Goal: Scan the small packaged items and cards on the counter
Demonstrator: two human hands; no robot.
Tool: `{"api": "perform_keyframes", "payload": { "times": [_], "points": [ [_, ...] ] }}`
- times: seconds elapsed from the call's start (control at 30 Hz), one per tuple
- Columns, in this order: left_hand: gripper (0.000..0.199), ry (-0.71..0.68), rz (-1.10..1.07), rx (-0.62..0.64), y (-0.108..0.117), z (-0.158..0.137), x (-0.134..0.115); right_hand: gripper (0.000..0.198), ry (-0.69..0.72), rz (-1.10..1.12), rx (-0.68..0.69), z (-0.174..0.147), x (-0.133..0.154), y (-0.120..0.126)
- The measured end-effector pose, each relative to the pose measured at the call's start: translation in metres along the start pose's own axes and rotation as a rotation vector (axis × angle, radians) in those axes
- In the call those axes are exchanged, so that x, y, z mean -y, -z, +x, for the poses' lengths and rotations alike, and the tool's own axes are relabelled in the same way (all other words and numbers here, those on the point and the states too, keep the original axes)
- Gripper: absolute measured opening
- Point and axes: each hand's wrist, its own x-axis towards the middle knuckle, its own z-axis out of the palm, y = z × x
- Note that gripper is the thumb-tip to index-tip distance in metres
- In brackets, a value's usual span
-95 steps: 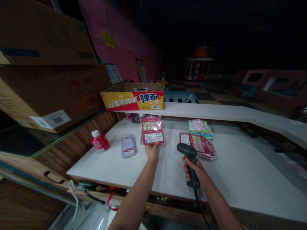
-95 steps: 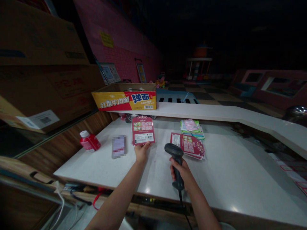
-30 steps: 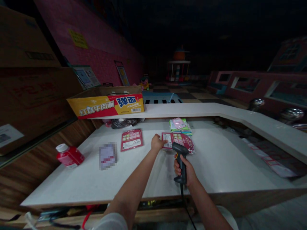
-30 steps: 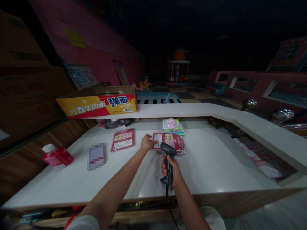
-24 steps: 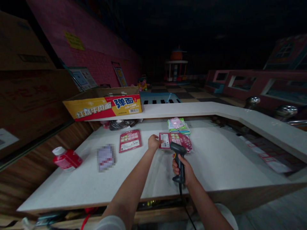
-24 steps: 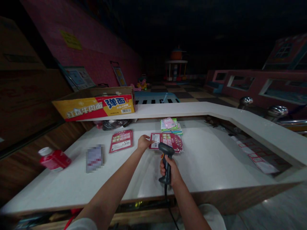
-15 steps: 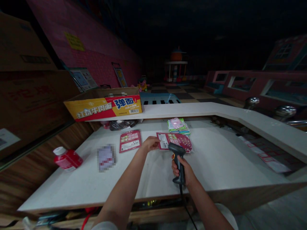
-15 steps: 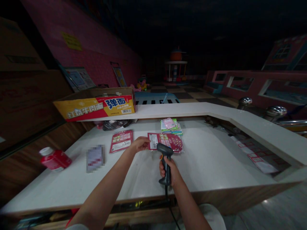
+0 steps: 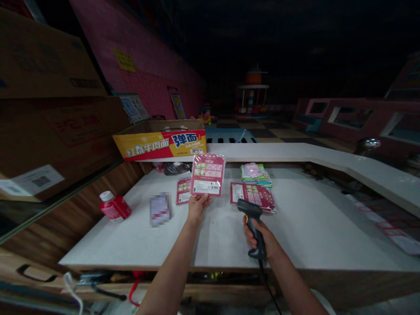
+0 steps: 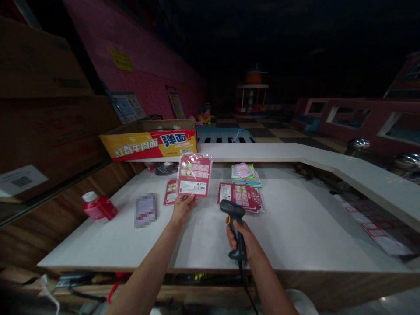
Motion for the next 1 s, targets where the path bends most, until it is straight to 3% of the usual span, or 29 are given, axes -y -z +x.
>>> {"api": "perform_keyframes", "payload": {
  "times": [0.17,0.37,0.47,0.77,1.0],
  "points": [
    [0.050,-0.136,-0.082,-0.140,0.005,-0.006,0.015,0.037,-0.024,-0.054,-0.062,-0.003,0.001,-0.007],
    [0.054,-0.207,-0.072,-0.189,0.005,-0.006,0.022,0.047,-0.017,-0.254,-0.358,0.002,0.005,-0.034],
    [0.055,-0.210,-0.037,-0.188,0.005,-0.007,0.023,0.052,-0.028,-0.399,-0.443,0.009,0.010,-0.054],
    [0.042,-0.230,0.058,-0.219,-0.001,-0.011,0.021,0.048,0.000,-0.520,-0.405,0.022,0.027,-0.083],
    [0.056,-0.253,0.022,-0.179,0.001,-0.012,0.020,0.048,-0.019,-0.460,-0.391,0.024,0.023,-0.081]
  ]
}}
